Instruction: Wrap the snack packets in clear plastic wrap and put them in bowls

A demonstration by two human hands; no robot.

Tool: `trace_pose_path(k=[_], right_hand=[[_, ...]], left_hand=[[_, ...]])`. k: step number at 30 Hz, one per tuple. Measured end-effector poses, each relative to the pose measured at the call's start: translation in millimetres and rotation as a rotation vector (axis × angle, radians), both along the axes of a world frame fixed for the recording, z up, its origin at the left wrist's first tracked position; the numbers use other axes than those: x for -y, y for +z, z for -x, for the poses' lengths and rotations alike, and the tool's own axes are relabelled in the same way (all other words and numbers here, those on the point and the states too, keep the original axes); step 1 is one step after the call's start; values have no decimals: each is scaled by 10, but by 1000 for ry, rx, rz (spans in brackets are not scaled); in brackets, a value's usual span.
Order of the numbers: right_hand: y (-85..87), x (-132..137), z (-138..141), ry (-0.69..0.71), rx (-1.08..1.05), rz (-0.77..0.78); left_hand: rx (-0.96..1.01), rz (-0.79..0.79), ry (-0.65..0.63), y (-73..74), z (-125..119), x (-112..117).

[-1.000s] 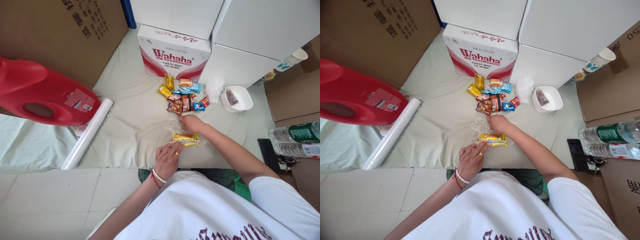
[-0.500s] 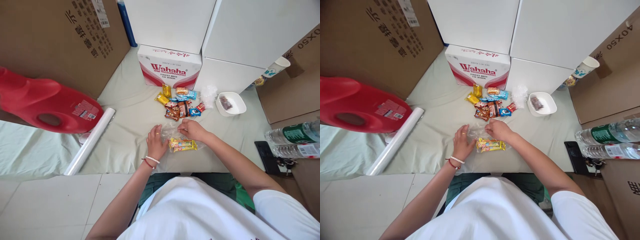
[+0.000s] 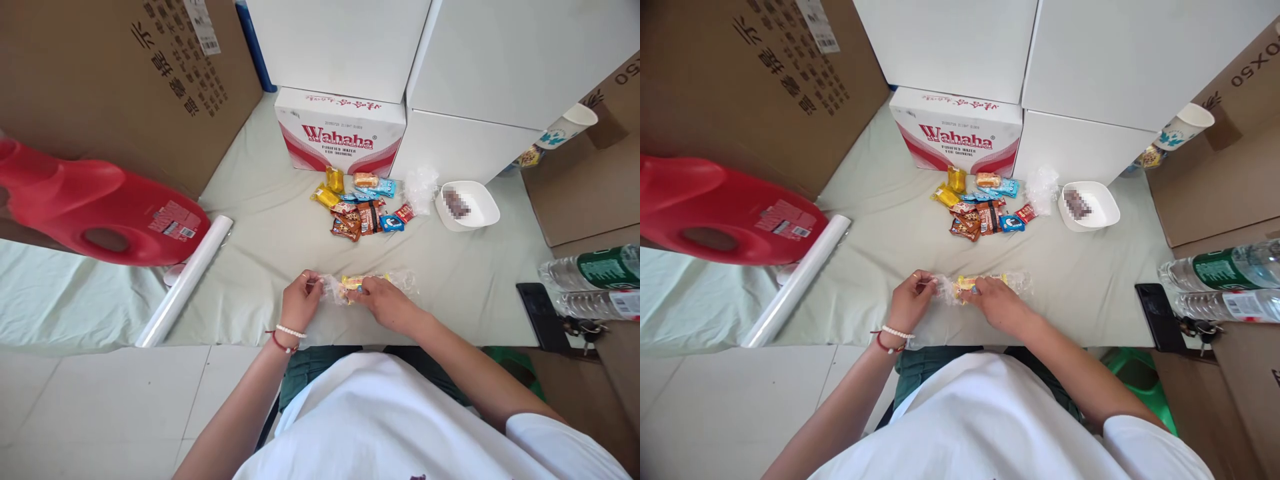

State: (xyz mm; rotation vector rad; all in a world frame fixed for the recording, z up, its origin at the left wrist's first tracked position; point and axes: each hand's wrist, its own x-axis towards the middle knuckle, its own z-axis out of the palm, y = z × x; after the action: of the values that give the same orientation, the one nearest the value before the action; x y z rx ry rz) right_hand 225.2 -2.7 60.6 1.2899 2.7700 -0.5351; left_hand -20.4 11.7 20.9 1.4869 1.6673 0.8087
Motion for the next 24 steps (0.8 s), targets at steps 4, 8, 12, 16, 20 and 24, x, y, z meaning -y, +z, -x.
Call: trace_pose_path(k=[4,8,12,16,20,24], right_hand=[[-138,129,39,-74,-75,-50],[-316,272,-13,-112,-217,-88],[-402,377,-113,-118,-377,-106],[-443,438,-160,-159,-453,-104],[-471,433,-167,-173,-501,-100],[-480,398,-175,-163,-516,-82]], left_hand=[[308,27,24,135,-281,115],[295,-68,-116,80,-649,200],[149,-317,-157,29,-856,354],[96,-504,-225,144,-782,544],[-36,-524,24,89,-509,602],[-18,-268,95,-184,-303,444]])
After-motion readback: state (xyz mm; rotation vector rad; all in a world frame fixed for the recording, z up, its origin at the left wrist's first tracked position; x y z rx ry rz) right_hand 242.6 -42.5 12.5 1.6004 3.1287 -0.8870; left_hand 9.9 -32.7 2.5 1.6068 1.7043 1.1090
